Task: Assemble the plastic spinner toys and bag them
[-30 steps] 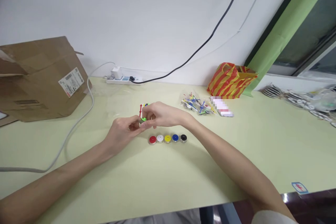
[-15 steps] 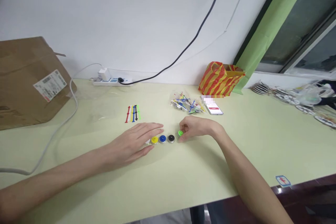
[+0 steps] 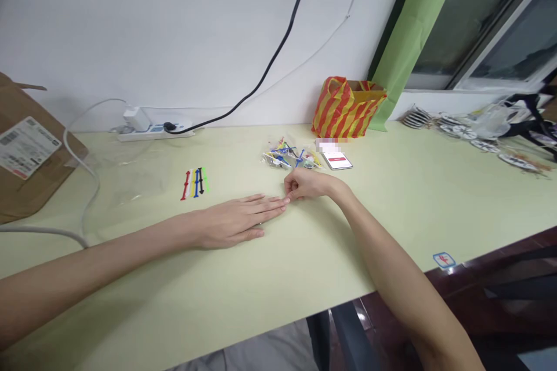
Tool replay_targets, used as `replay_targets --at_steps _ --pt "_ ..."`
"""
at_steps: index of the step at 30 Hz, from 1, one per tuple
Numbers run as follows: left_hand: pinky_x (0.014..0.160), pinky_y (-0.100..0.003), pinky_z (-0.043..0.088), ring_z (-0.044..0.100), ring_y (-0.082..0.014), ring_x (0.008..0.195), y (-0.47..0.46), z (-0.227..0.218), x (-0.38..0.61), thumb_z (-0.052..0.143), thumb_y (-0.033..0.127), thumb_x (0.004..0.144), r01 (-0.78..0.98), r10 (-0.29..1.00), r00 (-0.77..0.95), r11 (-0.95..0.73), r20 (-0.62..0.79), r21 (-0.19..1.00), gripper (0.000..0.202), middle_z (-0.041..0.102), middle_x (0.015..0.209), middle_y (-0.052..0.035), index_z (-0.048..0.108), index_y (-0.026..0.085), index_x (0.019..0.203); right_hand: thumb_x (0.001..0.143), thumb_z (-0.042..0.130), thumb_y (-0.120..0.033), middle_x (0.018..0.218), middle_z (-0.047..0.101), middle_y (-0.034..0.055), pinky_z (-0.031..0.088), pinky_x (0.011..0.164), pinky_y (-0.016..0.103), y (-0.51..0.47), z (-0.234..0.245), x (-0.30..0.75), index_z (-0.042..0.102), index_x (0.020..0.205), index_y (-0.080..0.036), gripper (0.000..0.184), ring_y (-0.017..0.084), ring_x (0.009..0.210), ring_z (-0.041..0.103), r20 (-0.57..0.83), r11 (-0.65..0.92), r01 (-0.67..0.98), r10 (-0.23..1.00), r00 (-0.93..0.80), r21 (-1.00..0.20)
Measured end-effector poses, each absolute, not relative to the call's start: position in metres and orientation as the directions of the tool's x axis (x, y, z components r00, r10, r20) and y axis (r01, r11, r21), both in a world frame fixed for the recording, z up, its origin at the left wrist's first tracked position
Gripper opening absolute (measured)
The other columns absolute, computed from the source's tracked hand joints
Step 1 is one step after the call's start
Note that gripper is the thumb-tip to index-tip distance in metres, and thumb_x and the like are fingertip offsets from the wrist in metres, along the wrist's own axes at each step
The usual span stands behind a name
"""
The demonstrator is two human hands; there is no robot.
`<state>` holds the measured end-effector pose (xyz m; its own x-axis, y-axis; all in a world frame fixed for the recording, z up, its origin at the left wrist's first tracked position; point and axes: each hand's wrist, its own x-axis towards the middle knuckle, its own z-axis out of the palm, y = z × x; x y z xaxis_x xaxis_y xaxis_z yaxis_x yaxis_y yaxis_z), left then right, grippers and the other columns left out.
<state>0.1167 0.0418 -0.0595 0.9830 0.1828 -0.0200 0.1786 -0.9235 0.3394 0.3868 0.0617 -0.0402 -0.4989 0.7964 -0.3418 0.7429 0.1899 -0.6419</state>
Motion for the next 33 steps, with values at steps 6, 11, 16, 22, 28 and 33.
replay_targets --at_steps 6,11,16,22,28,33 --pt "0.132 -0.039 0.016 0.022 -0.0227 0.158 0.019 -0.046 0.081 0.040 0.042 0.107 0.179 0.181 0.983 -0.910 -0.030 0.375 0.067 0.020 0.171 -0.0043 0.012 0.027 0.167 0.077 0.077 -0.050 0.071 0.064 0.0016 0.041 0.055 0.025 0.062 -0.042 0.389 0.067 0.083 -0.017 0.035 0.013 0.061 0.055 -0.325 0.205 0.738 0.799 -0.505 -0.643" --pt "0.131 -0.042 0.020 0.025 -0.0243 0.157 0.002 -0.040 0.051 0.050 0.042 0.104 0.141 0.146 0.989 -0.914 -0.016 0.381 0.075 0.024 0.170 -0.0062 0.010 0.028 0.166 0.080 0.073 -0.049 0.072 0.064 0.0024 0.040 0.054 0.025 0.064 -0.047 0.385 0.066 0.084 -0.016 0.033 0.014 0.062 0.056 -0.280 0.220 0.730 0.822 -0.496 -0.647" --pt "0.131 -0.043 0.019 0.035 -0.0250 0.152 -0.001 -0.040 0.045 0.059 0.045 0.099 0.105 0.136 0.988 -0.932 0.068 0.348 0.080 0.036 0.165 -0.0065 0.016 0.032 0.165 0.079 0.073 -0.048 0.069 0.064 0.0022 0.041 0.056 0.026 0.062 -0.049 0.383 0.065 0.082 -0.016 0.033 0.014 0.061 0.056 -0.228 0.254 0.698 0.824 -0.519 -0.670" --pt "0.130 -0.055 0.012 0.040 -0.0291 0.150 -0.005 -0.014 0.040 0.063 0.048 0.096 0.065 0.106 0.972 -0.979 0.212 0.191 0.073 0.043 0.162 -0.0064 0.031 0.039 0.161 0.090 0.063 -0.038 0.110 0.069 0.0109 0.048 0.088 0.035 0.078 -0.053 0.381 0.068 0.107 -0.018 0.026 0.024 0.100 0.063 0.373 0.445 0.703 0.888 -0.268 -0.554" --pt "0.126 -0.053 0.020 0.045 -0.0287 0.145 0.001 -0.015 0.006 0.037 0.041 0.107 0.329 0.344 0.815 -0.937 0.466 0.117 0.050 0.051 0.156 -0.0123 0.042 0.026 0.154 0.094 0.060 -0.034 0.139 0.061 0.0157 0.041 0.103 0.038 0.119 -0.057 0.361 0.060 0.139 -0.021 0.047 0.030 0.126 0.055 0.315 0.346 0.874 0.918 -0.241 -0.340" --pt "0.111 -0.044 0.042 0.057 -0.0257 0.126 0.012 -0.048 -0.019 0.027 0.040 0.109 0.507 0.696 0.395 -0.709 0.599 0.490 0.043 0.065 0.130 -0.0120 0.059 0.020 0.129 0.100 0.045 -0.032 0.112 0.073 0.0178 0.044 0.088 0.034 0.153 -0.048 0.353 0.074 0.111 -0.015 0.035 0.029 0.105 0.066 0.234 0.177 0.934 0.967 -0.105 -0.312"
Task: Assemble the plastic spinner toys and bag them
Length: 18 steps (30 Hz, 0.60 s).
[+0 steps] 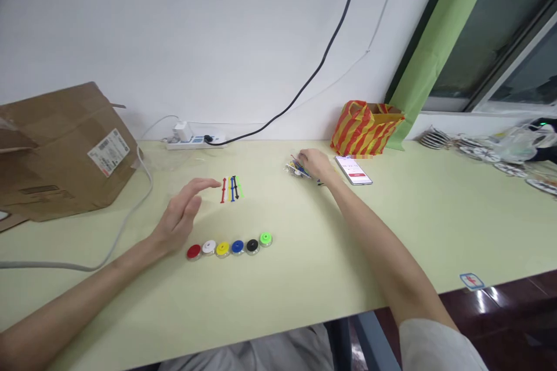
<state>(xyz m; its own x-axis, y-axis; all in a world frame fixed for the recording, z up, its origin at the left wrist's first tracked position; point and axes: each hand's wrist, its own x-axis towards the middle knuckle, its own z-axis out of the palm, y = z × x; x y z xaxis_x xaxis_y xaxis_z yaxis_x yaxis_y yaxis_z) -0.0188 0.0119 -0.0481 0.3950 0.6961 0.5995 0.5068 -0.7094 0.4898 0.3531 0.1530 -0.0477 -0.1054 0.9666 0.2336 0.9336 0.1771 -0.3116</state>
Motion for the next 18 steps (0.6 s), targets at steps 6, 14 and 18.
replay_targets --at_steps 6,14,18 --pt "0.094 -0.037 0.049 0.062 -0.0224 0.100 0.025 -0.053 -0.026 0.036 0.051 0.106 0.400 0.834 0.103 -0.534 0.542 0.745 0.044 0.068 0.103 -0.0073 0.066 0.019 0.113 0.096 0.045 -0.041 0.111 0.071 0.0148 0.053 0.080 0.034 0.175 -0.018 0.326 0.068 0.109 -0.016 0.037 0.026 0.099 0.065 0.484 0.258 0.560 0.821 0.302 -0.788" --pt "0.091 -0.039 0.054 0.065 -0.0260 0.110 0.019 -0.059 -0.018 0.056 0.060 0.097 0.174 0.920 0.210 -0.369 0.331 0.913 0.054 0.070 0.124 -0.0123 0.065 0.018 0.131 0.068 0.082 -0.051 0.086 0.068 0.0027 0.054 0.066 0.028 0.108 -0.028 0.183 0.060 0.092 -0.021 0.044 0.016 0.074 0.063 0.219 0.152 -0.282 0.950 -0.224 -0.947" --pt "0.100 -0.044 0.055 0.068 -0.0275 0.111 0.014 -0.065 -0.014 0.064 0.057 0.093 0.040 0.953 0.110 -0.287 0.282 0.957 0.048 0.071 0.127 -0.0121 0.068 0.017 0.120 0.069 0.081 -0.037 0.082 0.069 0.0031 0.054 0.070 0.030 0.076 -0.036 0.156 0.062 0.087 -0.019 0.032 0.017 0.076 0.063 0.120 0.097 -0.071 0.843 -0.524 -0.993"
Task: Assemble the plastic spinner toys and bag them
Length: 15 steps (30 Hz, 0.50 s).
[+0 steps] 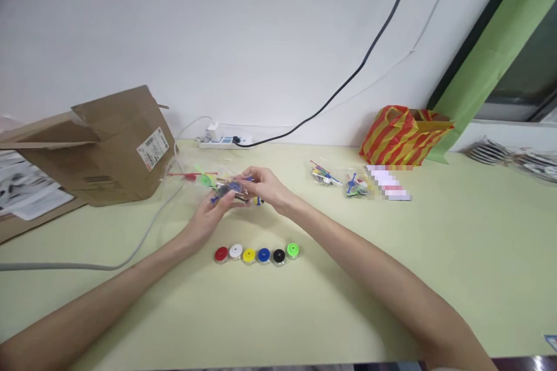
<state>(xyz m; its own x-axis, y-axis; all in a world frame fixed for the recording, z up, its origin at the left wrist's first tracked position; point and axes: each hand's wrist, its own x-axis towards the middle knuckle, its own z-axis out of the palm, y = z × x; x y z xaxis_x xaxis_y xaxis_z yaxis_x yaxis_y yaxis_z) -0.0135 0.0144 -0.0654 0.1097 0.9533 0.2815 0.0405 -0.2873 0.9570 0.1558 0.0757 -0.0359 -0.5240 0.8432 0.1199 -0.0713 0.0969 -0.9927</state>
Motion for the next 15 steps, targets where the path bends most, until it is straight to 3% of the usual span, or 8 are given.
replay_targets --at_steps 4,9,13,15 --pt "0.103 -0.046 0.056 0.068 -0.0292 0.116 0.019 -0.067 -0.018 0.073 0.051 0.088 -0.013 0.969 0.040 -0.244 0.244 0.970 0.043 0.073 0.125 -0.0111 0.071 0.017 0.115 0.074 0.067 -0.021 0.105 0.069 0.0065 0.053 0.078 0.029 0.079 -0.020 0.174 0.066 0.099 -0.019 0.025 0.017 0.090 0.065 0.227 0.295 0.120 0.890 -0.396 -0.948" --pt "0.104 -0.045 0.054 0.068 -0.0281 0.114 0.026 -0.069 -0.028 0.075 0.047 0.087 0.056 0.985 0.022 -0.172 0.171 0.983 0.037 0.075 0.119 -0.0092 0.074 0.017 0.110 0.081 0.064 -0.022 0.118 0.066 0.0075 0.054 0.084 0.032 0.086 0.002 0.195 0.062 0.116 -0.023 0.035 0.019 0.099 0.065 0.276 0.352 0.176 0.895 -0.350 -0.919" --pt "0.104 -0.045 0.053 0.068 -0.0261 0.113 0.024 -0.070 -0.024 0.072 0.045 0.090 -0.023 0.971 0.119 -0.208 0.209 0.978 0.038 0.073 0.118 -0.0091 0.069 0.019 0.118 0.078 0.079 -0.030 0.121 0.067 0.0096 0.056 0.084 0.034 0.077 -0.006 0.187 0.055 0.132 -0.024 0.059 0.018 0.094 0.068 0.155 0.290 0.238 0.874 -0.460 -0.927" --pt "0.104 -0.044 0.052 0.067 -0.0255 0.113 0.021 -0.070 -0.020 0.070 0.047 0.092 -0.038 0.954 0.153 -0.256 0.259 0.966 0.041 0.071 0.120 -0.0094 0.064 0.020 0.122 0.076 0.085 -0.034 0.113 0.070 0.0096 0.057 0.079 0.034 0.073 -0.016 0.178 0.055 0.131 -0.021 0.064 0.018 0.086 0.070 0.049 0.197 0.220 0.840 -0.540 -0.955"
